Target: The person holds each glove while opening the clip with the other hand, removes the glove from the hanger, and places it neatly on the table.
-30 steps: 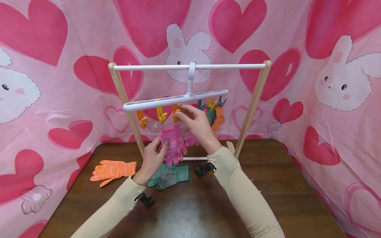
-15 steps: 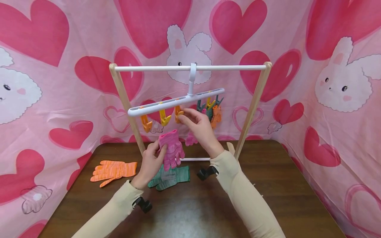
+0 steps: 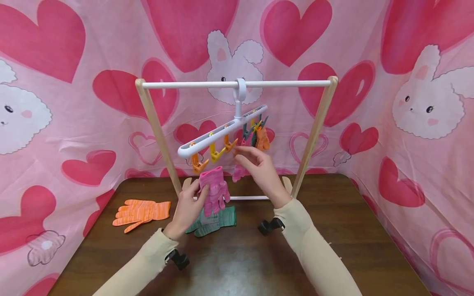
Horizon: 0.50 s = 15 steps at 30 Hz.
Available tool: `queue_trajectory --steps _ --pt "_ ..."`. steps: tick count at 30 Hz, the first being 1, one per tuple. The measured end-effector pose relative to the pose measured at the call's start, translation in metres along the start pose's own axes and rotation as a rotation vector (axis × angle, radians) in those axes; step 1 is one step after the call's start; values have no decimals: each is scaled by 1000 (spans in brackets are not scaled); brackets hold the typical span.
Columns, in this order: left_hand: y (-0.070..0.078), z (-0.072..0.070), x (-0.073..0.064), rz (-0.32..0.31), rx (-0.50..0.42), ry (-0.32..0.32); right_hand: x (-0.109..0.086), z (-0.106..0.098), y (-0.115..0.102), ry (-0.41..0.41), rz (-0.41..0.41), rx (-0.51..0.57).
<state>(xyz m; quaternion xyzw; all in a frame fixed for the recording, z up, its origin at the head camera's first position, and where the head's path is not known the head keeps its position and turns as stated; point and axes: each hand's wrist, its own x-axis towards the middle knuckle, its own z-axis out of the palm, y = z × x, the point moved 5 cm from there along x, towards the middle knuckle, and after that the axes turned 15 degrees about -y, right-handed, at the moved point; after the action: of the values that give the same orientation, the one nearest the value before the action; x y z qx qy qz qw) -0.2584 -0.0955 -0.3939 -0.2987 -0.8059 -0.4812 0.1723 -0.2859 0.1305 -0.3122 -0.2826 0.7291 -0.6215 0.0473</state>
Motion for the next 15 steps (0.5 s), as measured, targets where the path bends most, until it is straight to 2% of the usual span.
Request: queue_trajectory --steps 7,15 --pt "3 10 -3 42 80 -19 -24 -15 18 -8 32 -30" --pt "8 30 -2 80 281 -70 -53 -34 44 22 24 -46"
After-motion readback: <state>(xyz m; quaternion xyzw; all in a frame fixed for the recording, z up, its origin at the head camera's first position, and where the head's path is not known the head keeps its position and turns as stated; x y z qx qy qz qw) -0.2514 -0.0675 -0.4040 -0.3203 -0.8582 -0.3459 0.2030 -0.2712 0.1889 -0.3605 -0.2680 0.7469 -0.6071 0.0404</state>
